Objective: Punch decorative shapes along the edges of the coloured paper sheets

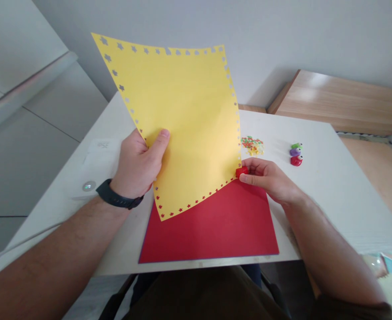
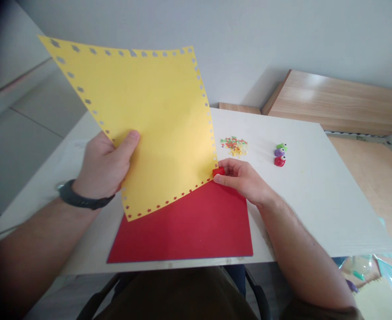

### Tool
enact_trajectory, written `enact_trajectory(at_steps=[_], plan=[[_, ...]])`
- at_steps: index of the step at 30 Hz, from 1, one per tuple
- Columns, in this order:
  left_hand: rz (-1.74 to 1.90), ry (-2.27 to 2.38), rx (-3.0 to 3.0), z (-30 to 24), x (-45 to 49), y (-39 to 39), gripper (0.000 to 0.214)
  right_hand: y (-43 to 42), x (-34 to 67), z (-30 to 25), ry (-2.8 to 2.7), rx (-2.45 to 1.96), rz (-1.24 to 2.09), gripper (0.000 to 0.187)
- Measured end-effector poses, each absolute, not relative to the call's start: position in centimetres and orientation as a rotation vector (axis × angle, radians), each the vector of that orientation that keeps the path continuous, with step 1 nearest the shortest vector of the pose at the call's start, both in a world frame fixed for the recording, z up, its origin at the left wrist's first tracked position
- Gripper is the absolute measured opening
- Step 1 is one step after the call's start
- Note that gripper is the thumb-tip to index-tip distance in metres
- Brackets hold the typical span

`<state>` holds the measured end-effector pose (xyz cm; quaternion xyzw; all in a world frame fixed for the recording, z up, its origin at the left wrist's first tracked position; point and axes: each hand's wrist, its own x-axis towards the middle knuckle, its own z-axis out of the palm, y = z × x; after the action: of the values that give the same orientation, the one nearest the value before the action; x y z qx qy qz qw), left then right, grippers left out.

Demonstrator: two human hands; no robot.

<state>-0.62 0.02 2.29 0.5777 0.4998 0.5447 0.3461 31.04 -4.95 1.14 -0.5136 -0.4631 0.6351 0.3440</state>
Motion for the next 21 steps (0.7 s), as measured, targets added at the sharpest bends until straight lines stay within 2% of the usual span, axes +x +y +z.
enact_trajectory(at_steps=[5,14,21], plan=[[1.443,1.243,1.484,2.2,-0.5,0.0,0.029,-5.0,31.1,1.1,-1.226,-1.332,1.639,0.04],[1.423,1.31,1.513,1.8,-0.7,0.2,0.044,-5.0,31.4,1.0,-1.244,-1.321,1.644,0.039],[1.482,1.258,1.56,1.0,-0.6,0.5,0.038,-5.0,31.1,1.0,-1.24,-1.33,1.636,0.038]])
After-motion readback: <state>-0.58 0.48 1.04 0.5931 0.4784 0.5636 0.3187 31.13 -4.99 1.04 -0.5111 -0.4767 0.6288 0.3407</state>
